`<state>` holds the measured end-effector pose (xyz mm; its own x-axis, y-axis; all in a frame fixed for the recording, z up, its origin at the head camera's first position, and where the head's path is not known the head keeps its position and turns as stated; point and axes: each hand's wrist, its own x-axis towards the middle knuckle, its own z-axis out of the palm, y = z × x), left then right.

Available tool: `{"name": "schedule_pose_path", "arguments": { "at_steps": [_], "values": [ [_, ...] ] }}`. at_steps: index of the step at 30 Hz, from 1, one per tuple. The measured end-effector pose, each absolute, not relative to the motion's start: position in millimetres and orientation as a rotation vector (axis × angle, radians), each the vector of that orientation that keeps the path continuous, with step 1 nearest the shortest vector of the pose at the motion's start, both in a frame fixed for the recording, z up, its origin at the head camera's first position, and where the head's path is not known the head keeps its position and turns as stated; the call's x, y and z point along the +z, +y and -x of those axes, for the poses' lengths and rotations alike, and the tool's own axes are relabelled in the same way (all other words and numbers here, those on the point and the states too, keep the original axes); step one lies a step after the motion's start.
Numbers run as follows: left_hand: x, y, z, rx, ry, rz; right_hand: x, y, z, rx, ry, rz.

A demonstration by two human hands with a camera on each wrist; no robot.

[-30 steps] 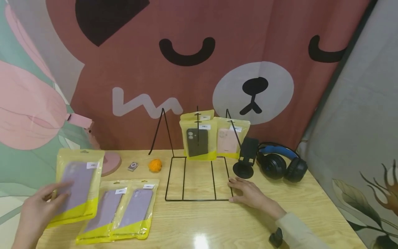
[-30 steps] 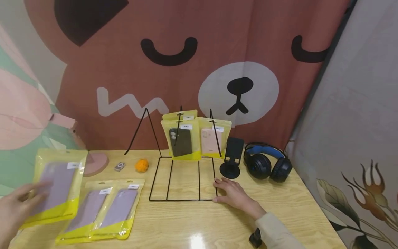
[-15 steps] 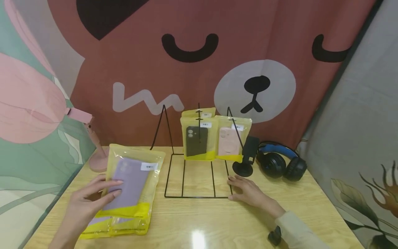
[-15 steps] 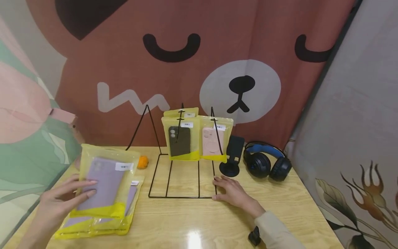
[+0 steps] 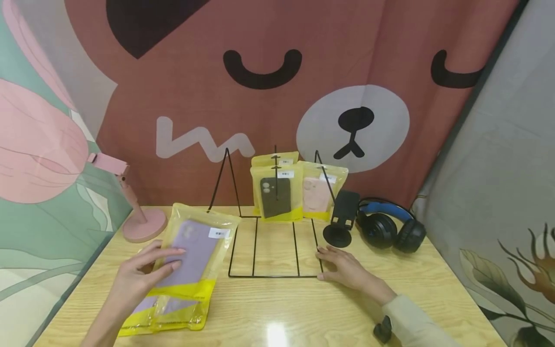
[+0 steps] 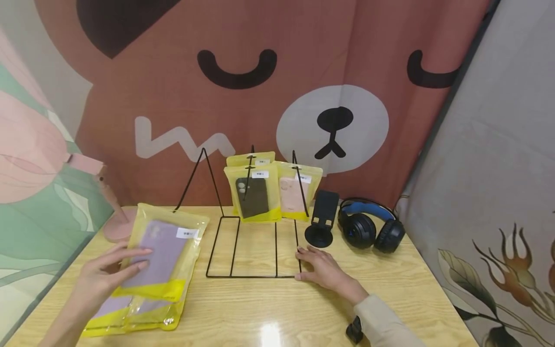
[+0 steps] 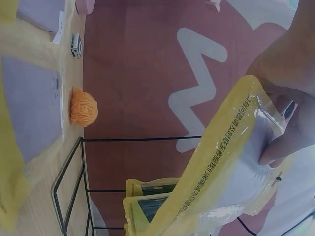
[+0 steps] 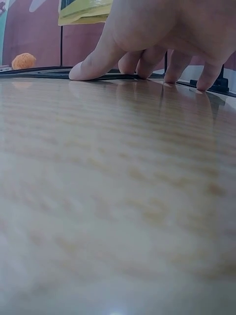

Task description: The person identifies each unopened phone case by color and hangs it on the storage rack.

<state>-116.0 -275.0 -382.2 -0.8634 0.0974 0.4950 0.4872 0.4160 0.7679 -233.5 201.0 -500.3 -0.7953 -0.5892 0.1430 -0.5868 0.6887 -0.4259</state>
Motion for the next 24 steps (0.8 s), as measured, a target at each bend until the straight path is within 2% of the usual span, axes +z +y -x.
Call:
{"name": "schedule_pose_path", "arguments": {
  "at_steps": [4, 12, 19, 24],
  "values": [
    [-382, -273, 120, -1.489, -2.297, 0.454, -499, 202, 232, -0.726, 2.889, 1.005],
    [-386, -276, 121, -1.621, -2.211, 0.555, -498, 201, 233, -0.727, 2.883, 1.008],
    [-382, -275, 119, -1.577, -2.337, 0.353, -498, 201, 233, -0.728, 2.884, 0.991],
    [-382, -275, 131, -1.559, -2.384, 0.345, -500, 201, 233, -0.721, 2.895, 1.000]
  ]
}}
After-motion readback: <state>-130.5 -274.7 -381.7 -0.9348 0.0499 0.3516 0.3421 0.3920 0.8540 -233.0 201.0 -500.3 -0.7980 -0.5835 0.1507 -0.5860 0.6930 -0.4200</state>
